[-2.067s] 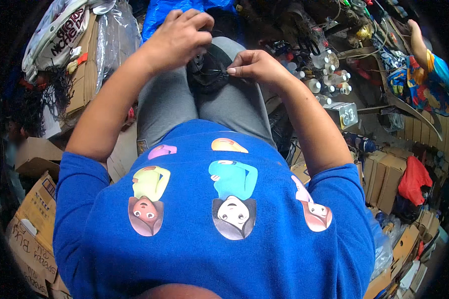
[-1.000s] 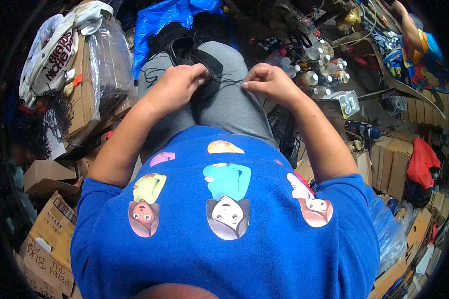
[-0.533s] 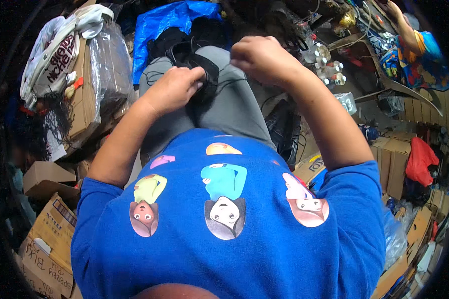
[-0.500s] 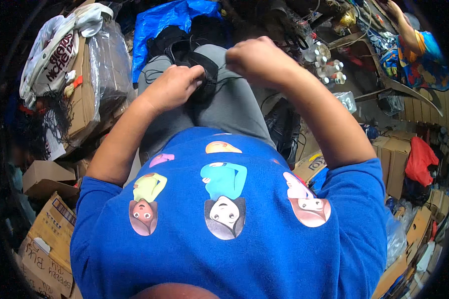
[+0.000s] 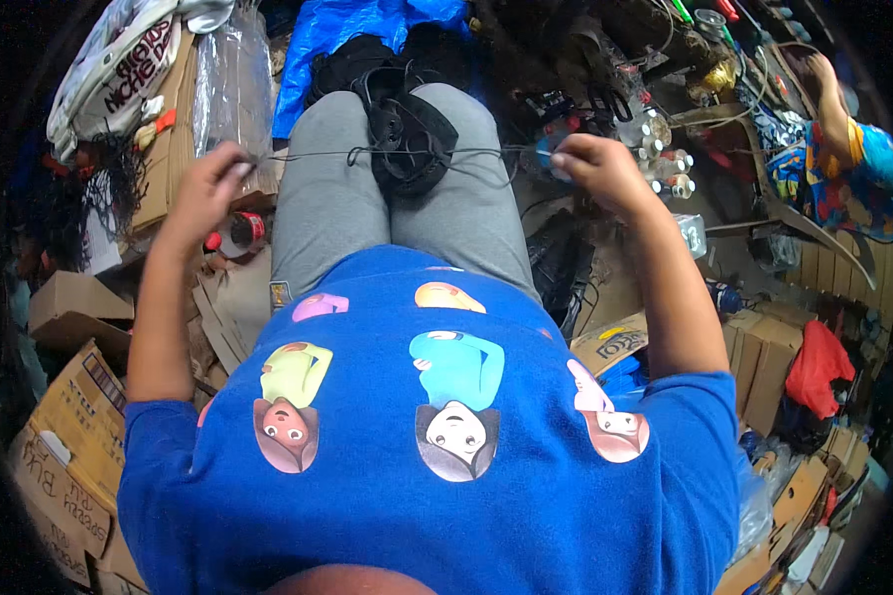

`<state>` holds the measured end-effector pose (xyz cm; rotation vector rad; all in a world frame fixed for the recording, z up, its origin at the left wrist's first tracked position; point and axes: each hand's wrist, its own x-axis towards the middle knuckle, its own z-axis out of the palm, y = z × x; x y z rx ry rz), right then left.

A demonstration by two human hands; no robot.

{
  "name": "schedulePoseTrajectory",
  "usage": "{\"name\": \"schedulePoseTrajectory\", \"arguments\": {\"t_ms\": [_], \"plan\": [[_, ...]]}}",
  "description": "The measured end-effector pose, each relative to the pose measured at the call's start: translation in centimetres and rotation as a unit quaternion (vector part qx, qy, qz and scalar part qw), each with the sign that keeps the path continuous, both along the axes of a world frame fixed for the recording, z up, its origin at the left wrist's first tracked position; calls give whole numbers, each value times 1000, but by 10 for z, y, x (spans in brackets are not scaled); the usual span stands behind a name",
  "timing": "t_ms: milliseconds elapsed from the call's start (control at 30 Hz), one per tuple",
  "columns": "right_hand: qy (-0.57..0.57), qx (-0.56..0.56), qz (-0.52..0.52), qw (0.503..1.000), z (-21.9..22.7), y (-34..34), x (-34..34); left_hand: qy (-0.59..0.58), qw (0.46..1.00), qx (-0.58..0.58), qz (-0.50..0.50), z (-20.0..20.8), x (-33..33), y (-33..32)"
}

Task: Stitching or lacing the components of a black leather shoe upper together.

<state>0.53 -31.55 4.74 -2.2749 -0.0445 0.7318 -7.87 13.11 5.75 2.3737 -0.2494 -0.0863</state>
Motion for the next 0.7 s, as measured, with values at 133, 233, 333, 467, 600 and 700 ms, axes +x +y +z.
{"name": "schedulePoseTrajectory", "arguments": {"t_ms": [133,233,333,467,600,700], "plan": [[3,413,-163,896,8,25,16,23,945,-322,41,40,14,-13],[15,594,-80,800,6,72,20,-46,842,-526,-112,51,27,-60],[144,695,-20,704,20,92,10,154,747,-624,-169,56,17,-79],[-29,226,185,956,23,72,-16,194,925,-312,-96,41,-2,-55],[-138,-20,161,977,-13,-7,-19,-89,982,164,-2,54,-14,26],[-189,-36,50,980,-29,-116,-18,-164,933,255,192,118,-36,113]]}}
